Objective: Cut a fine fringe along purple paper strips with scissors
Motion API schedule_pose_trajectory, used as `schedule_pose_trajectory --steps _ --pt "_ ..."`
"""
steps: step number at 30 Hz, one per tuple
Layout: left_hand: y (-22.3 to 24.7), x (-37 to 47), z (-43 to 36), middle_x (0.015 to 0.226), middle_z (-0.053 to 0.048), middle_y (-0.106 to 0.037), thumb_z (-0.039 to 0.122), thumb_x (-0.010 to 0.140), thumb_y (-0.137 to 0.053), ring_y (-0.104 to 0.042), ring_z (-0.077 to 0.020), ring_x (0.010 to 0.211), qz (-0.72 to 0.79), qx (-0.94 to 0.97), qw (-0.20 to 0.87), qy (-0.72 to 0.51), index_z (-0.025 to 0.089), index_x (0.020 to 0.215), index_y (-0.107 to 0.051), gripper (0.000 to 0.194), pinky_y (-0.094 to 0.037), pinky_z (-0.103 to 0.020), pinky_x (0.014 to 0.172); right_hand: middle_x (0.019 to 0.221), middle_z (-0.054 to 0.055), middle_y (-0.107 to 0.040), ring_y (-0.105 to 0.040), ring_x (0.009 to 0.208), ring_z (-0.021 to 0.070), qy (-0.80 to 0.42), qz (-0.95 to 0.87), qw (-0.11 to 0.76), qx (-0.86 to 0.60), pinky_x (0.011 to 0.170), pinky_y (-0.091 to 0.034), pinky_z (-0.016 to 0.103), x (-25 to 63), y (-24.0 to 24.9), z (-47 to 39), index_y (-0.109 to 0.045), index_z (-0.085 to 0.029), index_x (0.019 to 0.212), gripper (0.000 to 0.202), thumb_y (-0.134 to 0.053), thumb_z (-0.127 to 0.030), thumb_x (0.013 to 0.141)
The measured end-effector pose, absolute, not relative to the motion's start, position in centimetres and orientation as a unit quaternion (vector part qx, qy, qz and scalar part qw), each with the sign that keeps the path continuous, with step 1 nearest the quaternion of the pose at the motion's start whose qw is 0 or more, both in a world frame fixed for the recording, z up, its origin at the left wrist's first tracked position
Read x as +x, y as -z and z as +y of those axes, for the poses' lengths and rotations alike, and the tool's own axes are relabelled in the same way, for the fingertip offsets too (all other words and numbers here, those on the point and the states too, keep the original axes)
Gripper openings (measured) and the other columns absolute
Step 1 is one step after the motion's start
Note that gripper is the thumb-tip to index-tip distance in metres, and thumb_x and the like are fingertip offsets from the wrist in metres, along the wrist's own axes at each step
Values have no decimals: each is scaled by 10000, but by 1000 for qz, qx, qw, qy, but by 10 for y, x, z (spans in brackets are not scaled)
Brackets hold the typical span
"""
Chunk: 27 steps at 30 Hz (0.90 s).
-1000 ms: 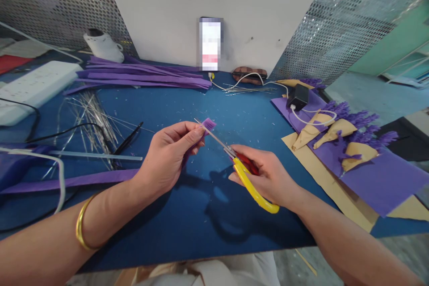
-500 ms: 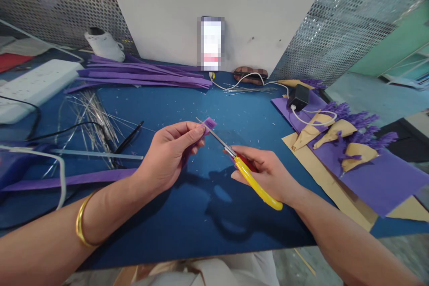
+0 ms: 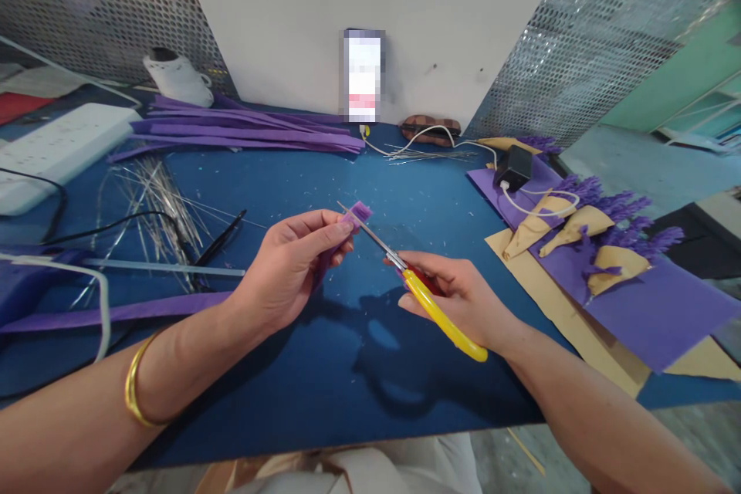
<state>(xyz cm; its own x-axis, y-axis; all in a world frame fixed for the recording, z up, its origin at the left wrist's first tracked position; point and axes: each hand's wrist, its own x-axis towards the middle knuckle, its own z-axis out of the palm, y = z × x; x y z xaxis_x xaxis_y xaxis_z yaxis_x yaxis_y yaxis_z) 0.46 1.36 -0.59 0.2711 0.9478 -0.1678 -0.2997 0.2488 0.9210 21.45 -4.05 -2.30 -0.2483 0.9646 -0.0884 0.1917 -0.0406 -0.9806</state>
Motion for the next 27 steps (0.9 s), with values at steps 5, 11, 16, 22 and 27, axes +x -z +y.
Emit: schedule_pose_trajectory --steps 5,11,16,22,27 --pt "4 7 13 629 5 -607 289 700 -833 -477 -78 560 401 423 664 -468 159 650 -717 182 -371 -176 503 775 -12 -527 -422 644 116 -507 -613 356 -490 621 -444 251 215 20 -41 -682 -173 1106 395 -760 -331 753" --pt "1 8 12 586 8 -584 302 670 -842 -440 -91 533 411 435 637 -486 171 619 -706 195 -330 -213 467 754 -29 -507 -436 641 124 -420 -677 323 -511 572 -421 223 219 20 -42 -658 -223 1166 431 -782 -357 775" --pt "3 9 12 597 11 -580 301 707 -822 -437 -95 541 410 448 628 -487 176 630 -700 191 -323 -221 474 737 -37 -487 -427 643 128 -402 -689 322 -510 579 -411 224 220 22 -43 -651 -234 1168 453 -790 -420 779" --pt "6 9 12 592 25 -573 287 743 -808 -438 -87 555 398 459 628 -486 179 624 -692 198 -334 -212 505 724 -31 -487 -403 619 125 -395 -693 321 -510 562 -392 228 219 23 -43 -659 -215 1148 382 -754 -347 802" --pt "5 8 12 586 25 -567 289 744 -805 -428 -90 547 399 461 627 -484 185 611 -690 204 -326 -219 499 735 -30 -495 -398 617 121 -387 -697 318 -513 565 -390 228 220 23 -42 -664 -218 1151 373 -745 -342 809"
